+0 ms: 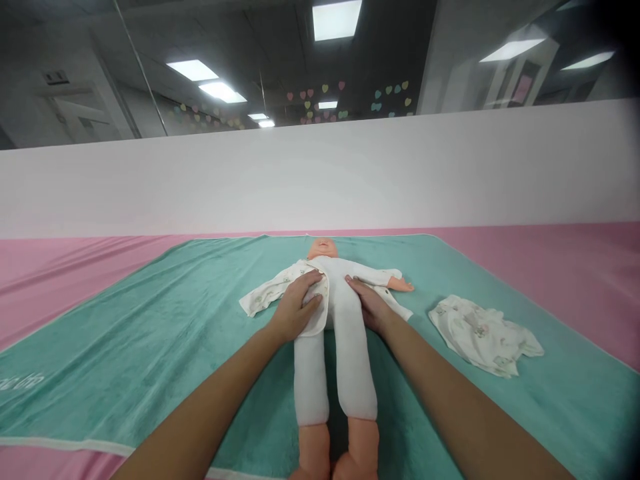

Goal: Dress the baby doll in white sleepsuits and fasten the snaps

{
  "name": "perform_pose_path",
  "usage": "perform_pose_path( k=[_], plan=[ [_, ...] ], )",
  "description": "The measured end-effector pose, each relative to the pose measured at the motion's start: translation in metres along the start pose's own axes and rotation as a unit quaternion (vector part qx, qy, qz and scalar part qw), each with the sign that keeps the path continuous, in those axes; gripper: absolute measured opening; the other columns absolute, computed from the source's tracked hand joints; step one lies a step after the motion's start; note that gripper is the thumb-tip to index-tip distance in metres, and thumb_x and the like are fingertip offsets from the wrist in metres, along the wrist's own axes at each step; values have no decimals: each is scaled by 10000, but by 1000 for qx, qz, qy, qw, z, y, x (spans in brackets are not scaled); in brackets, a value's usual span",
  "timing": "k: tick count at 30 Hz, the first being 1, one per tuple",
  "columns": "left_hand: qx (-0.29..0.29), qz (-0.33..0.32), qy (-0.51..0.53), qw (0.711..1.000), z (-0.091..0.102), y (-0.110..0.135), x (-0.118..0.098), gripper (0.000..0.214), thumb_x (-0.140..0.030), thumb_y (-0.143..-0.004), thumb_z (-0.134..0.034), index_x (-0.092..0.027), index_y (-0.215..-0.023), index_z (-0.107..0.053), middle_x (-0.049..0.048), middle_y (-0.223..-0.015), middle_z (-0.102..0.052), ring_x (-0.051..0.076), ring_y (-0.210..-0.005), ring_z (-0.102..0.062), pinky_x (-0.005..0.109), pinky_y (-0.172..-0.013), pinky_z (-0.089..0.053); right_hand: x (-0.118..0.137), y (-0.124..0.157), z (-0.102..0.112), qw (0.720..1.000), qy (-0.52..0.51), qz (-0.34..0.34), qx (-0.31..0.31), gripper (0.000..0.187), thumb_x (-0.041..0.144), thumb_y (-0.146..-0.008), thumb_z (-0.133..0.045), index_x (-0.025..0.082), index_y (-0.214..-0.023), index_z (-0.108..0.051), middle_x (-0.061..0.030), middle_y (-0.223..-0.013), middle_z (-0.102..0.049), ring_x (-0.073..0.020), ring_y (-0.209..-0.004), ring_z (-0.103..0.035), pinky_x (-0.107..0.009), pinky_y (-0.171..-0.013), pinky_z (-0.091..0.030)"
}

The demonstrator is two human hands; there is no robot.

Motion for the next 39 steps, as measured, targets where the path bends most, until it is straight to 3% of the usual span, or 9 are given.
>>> perform_pose_path(
  k=[9,21,24,27,30,34,39],
  plan=[
    [4,-11,-2,1000,0,-1,-2,376,-293,-869,-456,-206,-1234,-479,64,-1361,-445,232,-1273,-368,394,-1088,-263,-1,-1,-3,1000,-1,-2,27,379,414,-771,-626,213,-1083,-548,-56,-947,-688,-202,-838,-659,-345,-755,-544],
    [-20,-38,-2,999,5,0,-6,293,-271,-863,-462,-212,-1135,-555,55,-1289,-522,215,-1231,-423,385,-1064,-300,-1,-2,5,999,34,9,-12,419,440,-729,-650,209,-1060,-540,-68,-937,-677,-219,-872,-639,-354,-756,-527],
    [-76,-37,-2,996,18,2,-10,246,-285,-879,-430,-221,-1040,-605,52,-1145,-614,206,-1118,-516,360,-1006,-363,3,-2,12,992,93,49,-65,421,478,-720,-639,223,-1041,-543,-62,-1003,-649,-224,-957,-599,-361,-827,-492],
    [-127,-19,-15,992,30,1,-19,250,-300,-881,-420,-228,-1042,-598,49,-1110,-619,202,-1067,-539,344,-964,-392,9,-2,14,962,222,105,-119,427,556,-735,-574,232,-1013,-555,-48,-1052,-620,-241,-1067,-527,-393,-960,-397],
    [-133,-11,-42,990,30,-13,-33,267,-299,-872,-430,-239,-1090,-572,45,-1150,-591,207,-1093,-516,350,-969,-384,12,-2,1,939,295,151,-89,483,580,-770,-509,253,-1124,-526,-42,-1231,-536,-238,-1228,-400,-392,-1076,-251],
    [-56,-15,-84,995,8,-50,-48,326,-303,-839,-471,-253,-1153,-543,35,-1200,-569,226,-1133,-487,363,-981,-365,16,3,-21,927,310,213,13,536,515,-847,-430,256,-1316,-408,-30,-1411,-368,-185,-1356,-219,-354,-1134,-118],
    [121,-26,-179,976,-41,-99,-46,588,-335,-733,-597,-241,-1290,-436,82,-1322,-484,286,-1189,-444,388,-935,-380,22,14,-37,866,393,289,106,465,368,-899,-366,258,-1351,-379,-36,-1371,-427,-186,-1315,-296,-367,-1104,-200]
  ],
)
Point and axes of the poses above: each hand's wrist, its own y-axis away from the middle knuckle, its own z-axis out of the back of the hand, x = y × z, the point moved 7 cm from there along -y, towards the middle knuckle
